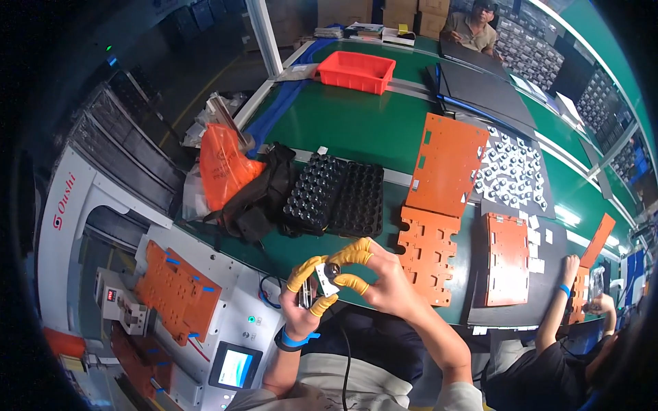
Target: Assembling LED modules by placing electronic components into plastic fixtures and processing them using an automated press machine.
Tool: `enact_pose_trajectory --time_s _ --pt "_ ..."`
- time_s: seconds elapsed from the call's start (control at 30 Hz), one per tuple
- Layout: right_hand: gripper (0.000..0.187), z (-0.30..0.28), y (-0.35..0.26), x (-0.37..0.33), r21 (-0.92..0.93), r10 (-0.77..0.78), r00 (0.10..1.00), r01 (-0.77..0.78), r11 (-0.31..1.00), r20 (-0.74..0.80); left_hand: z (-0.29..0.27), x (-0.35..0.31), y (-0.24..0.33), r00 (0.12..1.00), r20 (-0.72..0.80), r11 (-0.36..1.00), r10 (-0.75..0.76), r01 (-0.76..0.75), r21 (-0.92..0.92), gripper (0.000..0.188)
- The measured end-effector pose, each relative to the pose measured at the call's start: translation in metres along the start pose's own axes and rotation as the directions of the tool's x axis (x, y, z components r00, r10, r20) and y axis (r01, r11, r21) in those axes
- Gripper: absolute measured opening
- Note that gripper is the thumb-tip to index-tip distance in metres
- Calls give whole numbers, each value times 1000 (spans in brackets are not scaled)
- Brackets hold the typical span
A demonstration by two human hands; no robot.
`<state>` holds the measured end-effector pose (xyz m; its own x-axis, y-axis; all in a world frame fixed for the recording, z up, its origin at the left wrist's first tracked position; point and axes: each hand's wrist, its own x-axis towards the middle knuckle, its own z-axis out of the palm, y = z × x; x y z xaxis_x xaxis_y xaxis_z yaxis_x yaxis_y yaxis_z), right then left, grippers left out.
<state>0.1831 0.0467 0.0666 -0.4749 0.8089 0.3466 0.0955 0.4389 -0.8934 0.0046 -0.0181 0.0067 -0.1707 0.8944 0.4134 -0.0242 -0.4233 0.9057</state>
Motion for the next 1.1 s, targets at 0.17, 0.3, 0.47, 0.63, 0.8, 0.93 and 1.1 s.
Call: enact_pose_trajectory --time_s 0.17,0.3,0.47,0.63,0.8,0.93,1.1 --pt "27 1 -7 -5 168 220 975 -218 961 5 3 1 -2 997 43 996 59 -62 68 58" --pt "28 0 -4 -11 96 228 973 -223 970 -41 8 -6 -8 996 55 995 -68 72 -71 57" --pt "31 -6 -5 -11 -79 155 987 -158 984 -34 8 -16 -27 989 69 983 -129 136 -123 59" --pt "40 -16 10 -33 -156 0 1000 -4 988 -26 21 -36 -42 783 289 450 -550 570 -687 56" --pt "38 -31 21 -60 97 99 993 -93 991 -59 50 -37 -51 547 740 -303 -391 683 -665 60" --pt "26 -48 37 -81 -131 72 982 -96 987 -176 67 -41 -61 494 792 -162 -359 803 -574 49" --pt "24 -121 106 -89 -182 368 677 -597 781 -638 74 -46 -81 430 827 -205 -364 829 -521 48"
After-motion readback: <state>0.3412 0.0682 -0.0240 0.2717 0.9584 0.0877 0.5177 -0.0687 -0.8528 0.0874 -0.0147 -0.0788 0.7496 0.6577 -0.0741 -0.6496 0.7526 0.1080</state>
